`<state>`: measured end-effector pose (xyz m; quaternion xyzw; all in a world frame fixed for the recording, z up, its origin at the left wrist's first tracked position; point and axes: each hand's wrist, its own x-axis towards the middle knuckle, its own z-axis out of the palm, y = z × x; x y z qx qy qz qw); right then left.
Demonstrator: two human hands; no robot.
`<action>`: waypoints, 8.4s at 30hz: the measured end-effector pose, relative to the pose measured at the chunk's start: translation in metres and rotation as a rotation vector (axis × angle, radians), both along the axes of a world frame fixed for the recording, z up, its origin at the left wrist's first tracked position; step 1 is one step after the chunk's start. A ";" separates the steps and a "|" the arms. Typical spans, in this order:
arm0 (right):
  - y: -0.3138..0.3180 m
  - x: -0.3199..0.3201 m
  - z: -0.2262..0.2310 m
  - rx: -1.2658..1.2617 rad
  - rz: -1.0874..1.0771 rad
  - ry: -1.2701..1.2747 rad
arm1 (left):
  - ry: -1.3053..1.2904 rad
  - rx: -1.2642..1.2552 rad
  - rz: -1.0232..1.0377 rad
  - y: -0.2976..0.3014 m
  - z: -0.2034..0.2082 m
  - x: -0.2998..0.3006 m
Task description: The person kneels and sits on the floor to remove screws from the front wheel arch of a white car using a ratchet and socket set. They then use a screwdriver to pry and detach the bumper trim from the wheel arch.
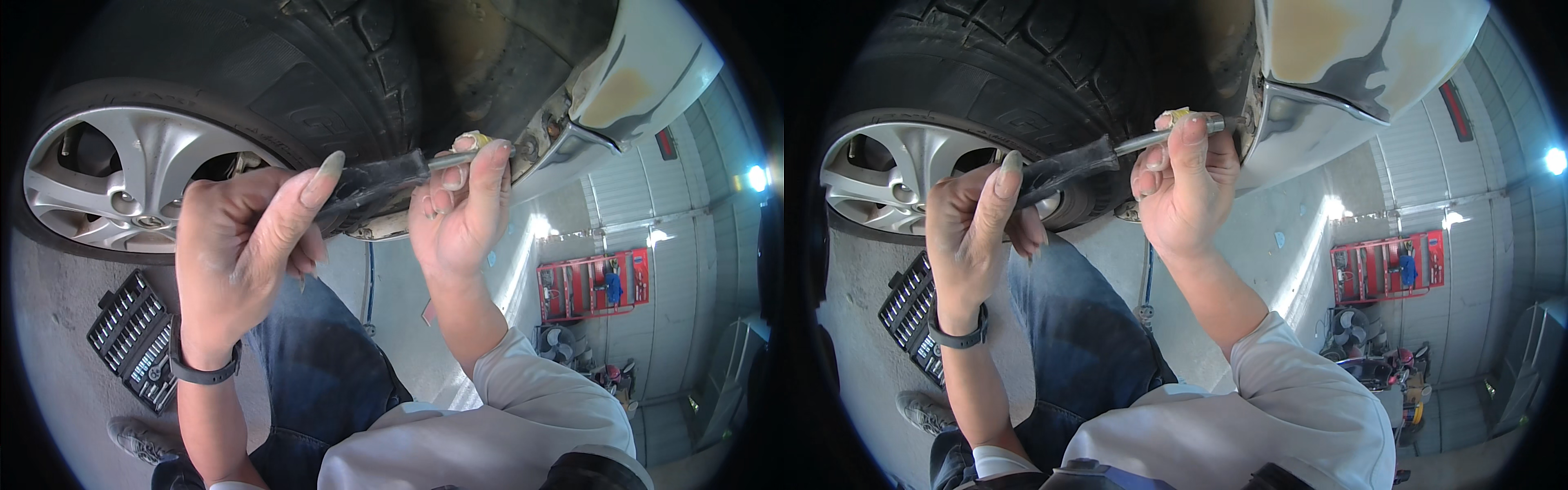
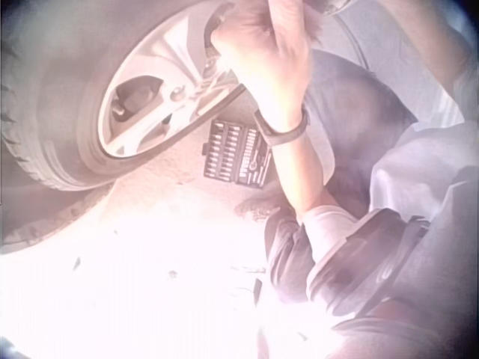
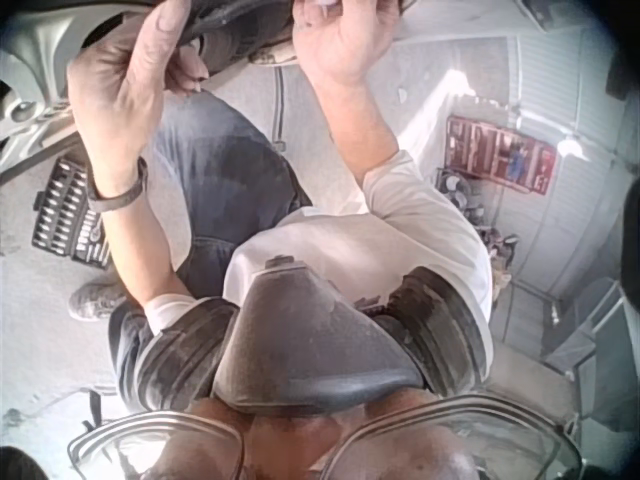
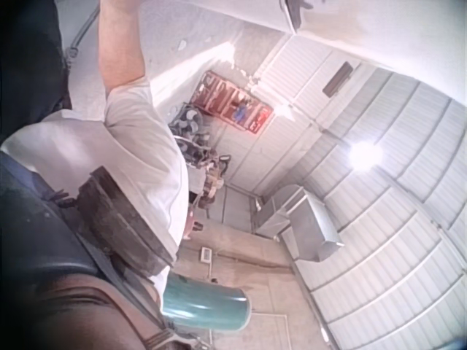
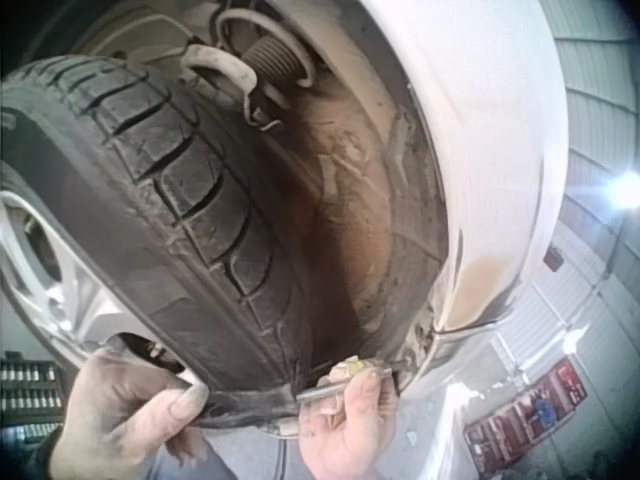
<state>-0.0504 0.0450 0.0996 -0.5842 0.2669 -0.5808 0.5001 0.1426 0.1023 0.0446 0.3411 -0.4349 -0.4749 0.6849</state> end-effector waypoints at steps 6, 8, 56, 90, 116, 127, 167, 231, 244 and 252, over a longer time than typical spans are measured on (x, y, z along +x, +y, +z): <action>-0.005 -0.007 -0.007 0.017 -0.006 0.041 | -0.035 0.055 -0.024 -0.003 -0.014 -0.006; -0.003 -0.011 -0.015 -0.061 -0.017 0.179 | -0.419 -0.106 -0.026 -0.004 -0.029 0.000; 0.066 0.101 -0.238 0.880 0.755 0.696 | -1.046 1.060 0.980 0.076 -0.385 0.099; 0.064 0.101 -0.218 0.622 0.868 1.025 | -0.277 0.983 1.253 0.080 -0.371 0.118; 0.063 -0.019 -0.026 0.643 0.601 0.374 | 0.502 0.133 0.087 0.038 -0.053 -0.040; 0.084 -0.046 -0.023 0.891 0.741 -0.109 | 0.454 -0.067 -0.094 0.035 -0.008 -0.061; 0.084 -0.054 0.043 0.135 -0.162 0.506 | 0.355 -0.140 -0.140 -0.007 0.039 -0.146; 0.107 -0.034 0.055 0.193 -0.284 0.554 | 0.800 0.083 -0.532 0.006 0.036 -0.145; 0.117 -0.007 0.075 0.441 -0.295 0.271 | 0.781 0.165 -0.627 -0.001 0.050 -0.122; 0.097 -0.009 0.093 0.133 -0.526 1.243 | 1.018 0.267 -0.722 0.001 0.042 -0.143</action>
